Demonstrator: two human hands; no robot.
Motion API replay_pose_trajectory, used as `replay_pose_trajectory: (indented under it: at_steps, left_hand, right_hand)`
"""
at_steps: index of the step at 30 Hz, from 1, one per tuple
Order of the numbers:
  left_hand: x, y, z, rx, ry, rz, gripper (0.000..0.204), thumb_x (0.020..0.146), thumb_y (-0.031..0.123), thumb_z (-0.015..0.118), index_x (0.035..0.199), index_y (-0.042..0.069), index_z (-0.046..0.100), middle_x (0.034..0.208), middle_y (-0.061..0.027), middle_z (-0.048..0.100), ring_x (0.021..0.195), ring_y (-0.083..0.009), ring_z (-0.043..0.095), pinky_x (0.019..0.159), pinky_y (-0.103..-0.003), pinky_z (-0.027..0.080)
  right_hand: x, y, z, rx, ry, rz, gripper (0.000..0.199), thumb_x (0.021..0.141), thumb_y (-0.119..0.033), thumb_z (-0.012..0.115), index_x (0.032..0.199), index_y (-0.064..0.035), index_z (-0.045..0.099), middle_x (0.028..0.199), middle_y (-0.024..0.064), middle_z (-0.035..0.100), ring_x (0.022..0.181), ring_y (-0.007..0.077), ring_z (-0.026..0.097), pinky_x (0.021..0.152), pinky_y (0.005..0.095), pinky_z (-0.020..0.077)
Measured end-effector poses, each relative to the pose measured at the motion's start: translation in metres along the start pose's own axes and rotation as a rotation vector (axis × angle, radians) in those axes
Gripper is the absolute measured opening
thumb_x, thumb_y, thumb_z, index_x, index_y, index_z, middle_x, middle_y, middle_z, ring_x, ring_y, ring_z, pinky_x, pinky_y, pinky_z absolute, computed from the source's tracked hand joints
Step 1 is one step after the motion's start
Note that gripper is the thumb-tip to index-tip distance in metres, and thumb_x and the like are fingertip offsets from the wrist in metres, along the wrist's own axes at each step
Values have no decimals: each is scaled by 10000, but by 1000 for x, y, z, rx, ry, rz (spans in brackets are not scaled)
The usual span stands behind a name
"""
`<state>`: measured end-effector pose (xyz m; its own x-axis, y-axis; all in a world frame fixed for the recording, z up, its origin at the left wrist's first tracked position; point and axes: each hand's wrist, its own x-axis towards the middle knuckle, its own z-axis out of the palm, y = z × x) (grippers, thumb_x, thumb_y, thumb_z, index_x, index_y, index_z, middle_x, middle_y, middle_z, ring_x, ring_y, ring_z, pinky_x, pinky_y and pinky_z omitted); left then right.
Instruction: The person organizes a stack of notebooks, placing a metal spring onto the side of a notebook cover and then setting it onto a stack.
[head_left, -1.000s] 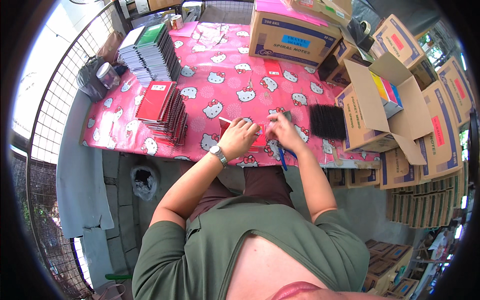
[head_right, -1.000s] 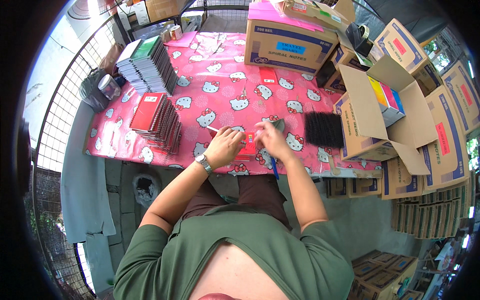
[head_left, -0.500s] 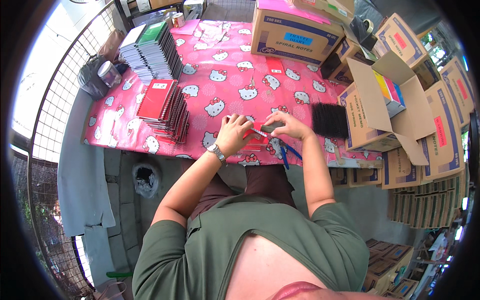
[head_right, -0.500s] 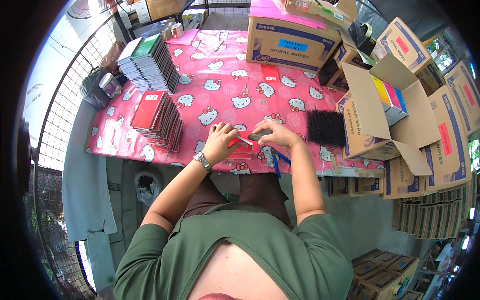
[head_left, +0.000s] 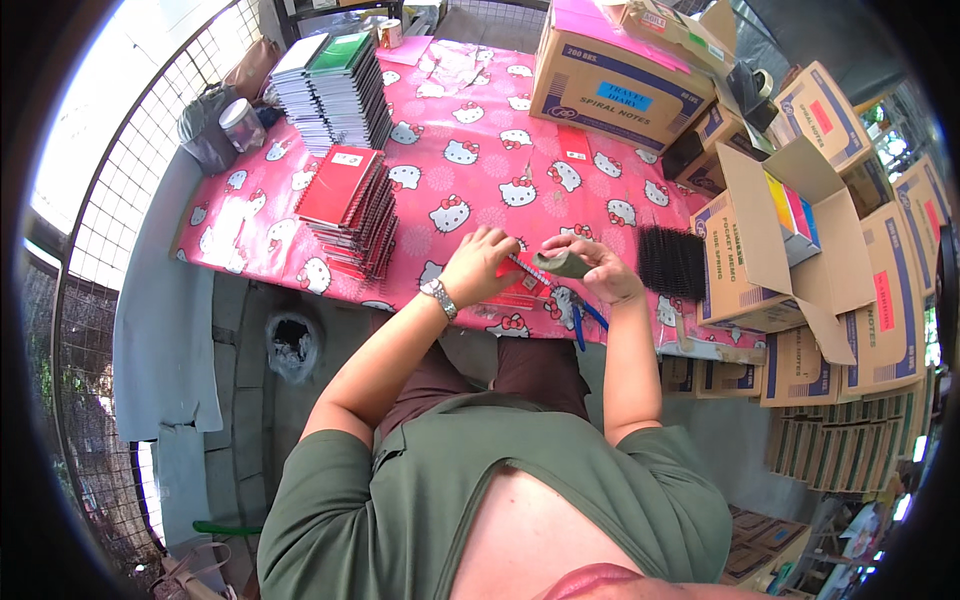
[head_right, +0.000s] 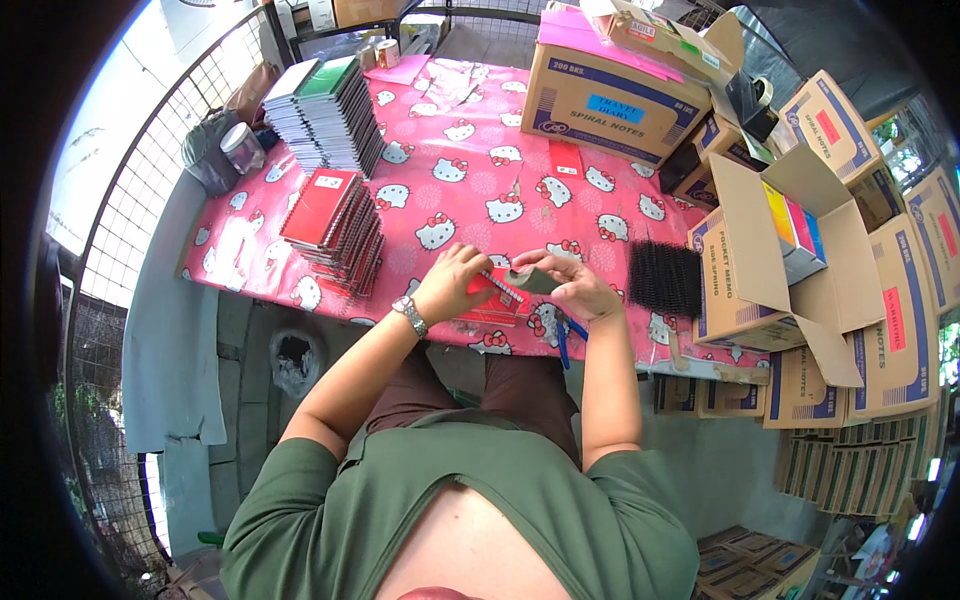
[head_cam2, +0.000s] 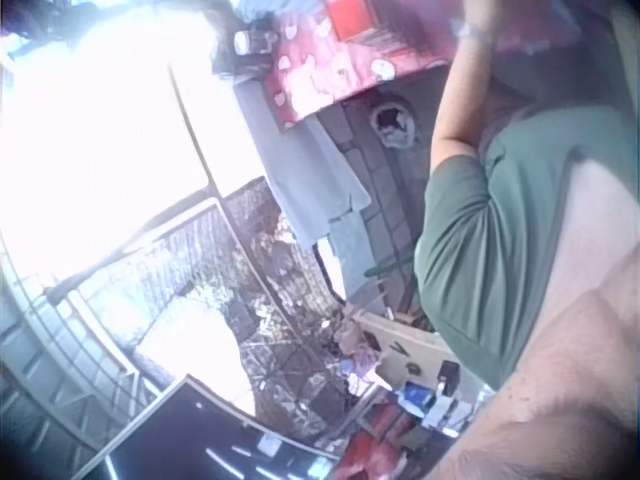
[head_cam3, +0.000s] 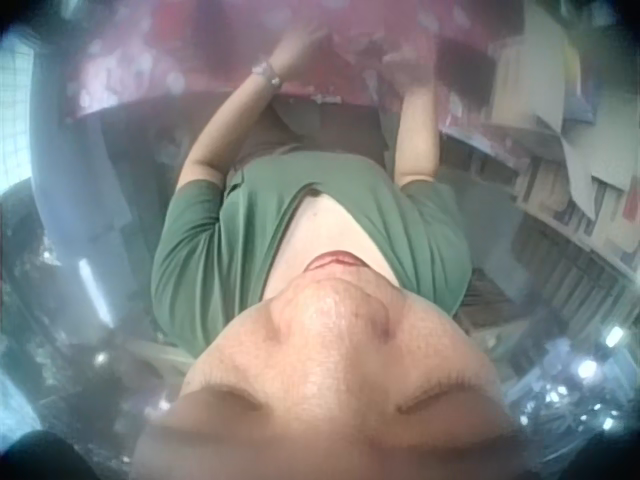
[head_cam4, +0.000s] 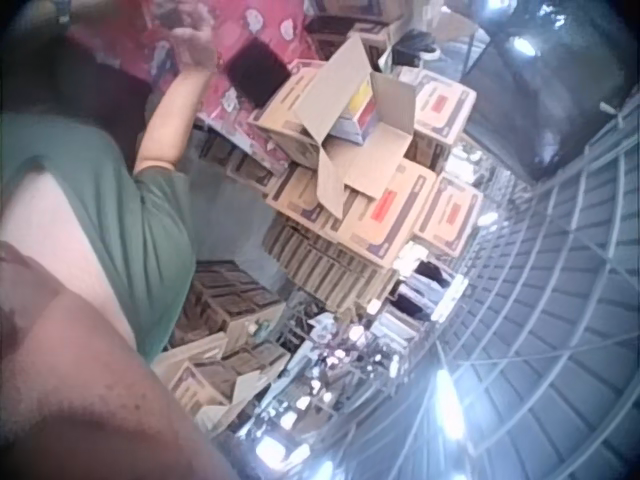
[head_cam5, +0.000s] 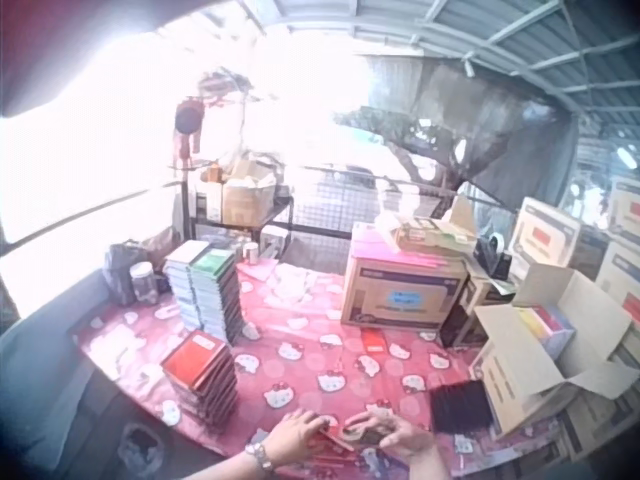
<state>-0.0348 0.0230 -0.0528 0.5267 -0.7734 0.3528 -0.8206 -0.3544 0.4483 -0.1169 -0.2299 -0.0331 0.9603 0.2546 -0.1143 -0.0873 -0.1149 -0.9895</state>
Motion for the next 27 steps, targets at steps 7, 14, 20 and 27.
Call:
replay_pose_trajectory:
  at_steps: [7,14,20,27]
  left_hand:
    - [3,-32,-15,-275,-20,-62,332,793,184,773,1050,61,602,1041,-124,598,955,-311,612,814,-385,518]
    - [1,-41,-8,-430,-7,-191,251,813,153,769,983,28,634,865,-107,669,775,-215,655,715,-334,526]
    - [3,-37,2,-698,17,-434,188,874,91,727,1022,-11,672,844,-54,690,725,-85,632,671,-263,535]
    - [-14,-24,21,-903,247,-615,217,917,96,700,1087,-37,679,825,-16,682,745,-64,629,657,-228,555]
  right_hand:
    - [9,-8,7,373,-193,-150,463,689,-166,784,1137,-86,696,1372,109,521,1269,235,499,1087,384,373]
    - [16,4,1,85,-43,69,444,709,-146,782,1137,-75,689,1334,67,557,1210,206,543,1053,357,406]
    - [-19,98,-42,-822,727,131,687,713,-275,839,1309,-66,568,1431,210,450,1302,359,461,1078,436,397]
    - [-89,135,80,-1176,889,122,660,837,-331,742,1348,0,489,1313,226,514,1188,396,500,1006,484,409]
